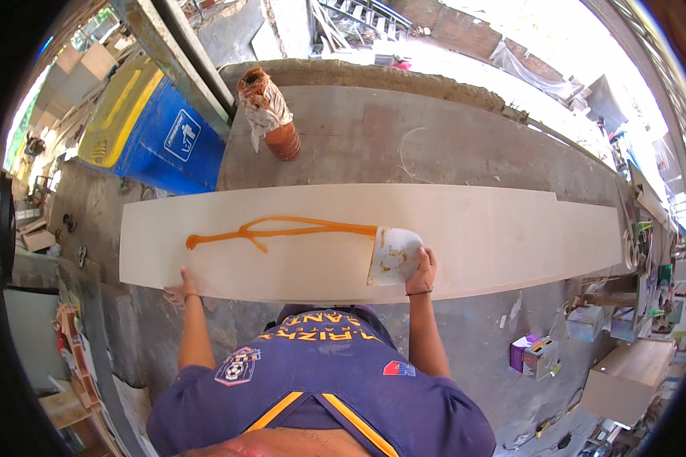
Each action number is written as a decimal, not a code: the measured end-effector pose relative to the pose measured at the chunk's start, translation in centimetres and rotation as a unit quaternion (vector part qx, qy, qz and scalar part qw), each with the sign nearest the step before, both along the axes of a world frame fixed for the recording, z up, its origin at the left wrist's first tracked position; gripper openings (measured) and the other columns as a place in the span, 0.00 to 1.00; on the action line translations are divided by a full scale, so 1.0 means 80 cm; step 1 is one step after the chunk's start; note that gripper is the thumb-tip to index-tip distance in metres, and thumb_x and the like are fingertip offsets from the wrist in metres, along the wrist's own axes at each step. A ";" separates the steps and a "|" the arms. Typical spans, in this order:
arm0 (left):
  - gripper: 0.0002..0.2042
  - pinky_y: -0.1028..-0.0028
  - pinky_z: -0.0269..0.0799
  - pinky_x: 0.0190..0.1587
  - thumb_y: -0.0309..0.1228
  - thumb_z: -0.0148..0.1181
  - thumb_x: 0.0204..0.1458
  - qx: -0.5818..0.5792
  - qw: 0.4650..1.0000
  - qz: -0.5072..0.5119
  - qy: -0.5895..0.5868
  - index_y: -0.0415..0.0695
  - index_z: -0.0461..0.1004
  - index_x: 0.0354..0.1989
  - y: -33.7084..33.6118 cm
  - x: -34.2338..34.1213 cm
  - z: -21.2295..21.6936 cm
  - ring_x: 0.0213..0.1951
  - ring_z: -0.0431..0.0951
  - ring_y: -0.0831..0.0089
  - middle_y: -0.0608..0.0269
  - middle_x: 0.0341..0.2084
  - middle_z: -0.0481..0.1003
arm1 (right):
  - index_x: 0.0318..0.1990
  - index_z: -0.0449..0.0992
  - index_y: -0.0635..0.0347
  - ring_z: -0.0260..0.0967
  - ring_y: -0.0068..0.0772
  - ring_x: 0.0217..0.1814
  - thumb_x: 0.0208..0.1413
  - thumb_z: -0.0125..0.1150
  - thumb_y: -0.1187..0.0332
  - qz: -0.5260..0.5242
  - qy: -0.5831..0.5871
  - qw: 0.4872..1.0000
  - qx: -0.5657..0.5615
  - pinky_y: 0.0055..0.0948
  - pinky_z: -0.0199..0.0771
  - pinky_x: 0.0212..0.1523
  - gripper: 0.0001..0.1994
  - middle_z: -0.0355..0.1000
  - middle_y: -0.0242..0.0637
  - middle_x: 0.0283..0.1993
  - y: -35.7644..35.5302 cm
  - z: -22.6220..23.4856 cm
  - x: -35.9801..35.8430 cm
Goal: The person applies a liquid adhesive from a bottle onto a large wood panel and uses a scraper tool to spread it evenly across the surface. They then repeat the process on a second, narrower wood piece, spreading the adhesive along its length.
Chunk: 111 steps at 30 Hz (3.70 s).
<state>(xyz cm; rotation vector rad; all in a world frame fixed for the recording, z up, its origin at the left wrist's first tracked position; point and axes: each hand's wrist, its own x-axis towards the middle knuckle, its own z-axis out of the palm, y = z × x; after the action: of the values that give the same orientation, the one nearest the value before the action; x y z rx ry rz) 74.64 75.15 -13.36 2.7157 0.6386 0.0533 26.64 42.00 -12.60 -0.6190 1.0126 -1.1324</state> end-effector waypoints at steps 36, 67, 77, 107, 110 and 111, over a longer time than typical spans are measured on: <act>0.37 0.61 0.58 0.57 0.59 0.49 0.45 -0.101 0.995 -0.005 0.014 0.40 0.61 0.55 0.195 0.212 -0.002 0.57 0.61 0.56 0.48 0.54 0.62 | 0.47 0.67 0.69 0.62 0.41 0.54 0.46 0.53 0.80 0.271 0.170 0.928 -0.194 0.35 0.60 0.56 0.18 0.66 0.45 0.49 0.045 0.139 0.159; 0.30 0.58 0.60 0.53 0.58 0.46 0.47 0.024 0.987 -0.152 -0.039 0.49 0.65 0.53 0.211 0.275 -0.022 0.55 0.62 0.57 0.56 0.54 0.62 | 0.32 0.68 0.55 0.61 0.36 0.41 0.37 0.59 0.72 0.628 0.442 0.203 -0.607 0.35 0.60 0.43 0.11 0.63 0.33 0.33 0.024 0.145 0.424; 0.29 0.54 0.61 0.50 0.55 0.47 0.48 0.050 0.973 -0.219 -0.060 0.45 0.66 0.50 0.214 0.269 -0.019 0.52 0.64 0.53 0.52 0.50 0.66 | 0.28 0.64 0.53 0.61 0.32 0.37 0.40 0.57 0.69 0.629 0.252 0.071 -0.732 0.32 0.61 0.39 0.08 0.62 0.31 0.31 0.106 0.127 0.631; 0.24 0.60 0.69 0.33 0.55 0.51 0.47 -0.107 0.953 -0.281 0.021 0.42 0.68 0.31 0.231 0.297 0.008 0.32 0.74 0.55 0.55 0.29 0.73 | 0.41 0.63 0.63 0.65 0.51 0.43 0.40 0.62 0.60 0.582 0.312 0.237 -0.712 0.41 0.66 0.43 0.23 0.66 0.48 0.39 0.293 0.173 0.994; 0.25 0.59 0.69 0.32 0.56 0.51 0.46 -0.106 0.950 -0.290 0.052 0.42 0.68 0.28 0.231 0.303 0.016 0.31 0.75 0.54 0.55 0.28 0.73 | 0.41 0.63 0.62 0.65 0.51 0.44 0.40 0.58 0.62 0.622 0.356 0.210 -0.665 0.43 0.65 0.43 0.21 0.67 0.48 0.39 0.253 0.118 0.920; 0.25 0.59 0.69 0.32 0.57 0.51 0.46 -0.105 0.950 -0.289 0.058 0.42 0.68 0.28 0.231 0.303 0.018 0.30 0.75 0.53 0.54 0.27 0.73 | 0.41 0.63 0.61 0.65 0.51 0.44 0.40 0.58 0.62 0.636 0.379 0.216 -0.637 0.44 0.65 0.43 0.20 0.67 0.48 0.39 0.255 0.113 0.907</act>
<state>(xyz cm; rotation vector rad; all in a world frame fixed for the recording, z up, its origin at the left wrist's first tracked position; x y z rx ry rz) 98.88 93.67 -11.88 2.5965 -0.1377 -0.3028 99.22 62.41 -3.58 -2.8388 -0.4107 0.4130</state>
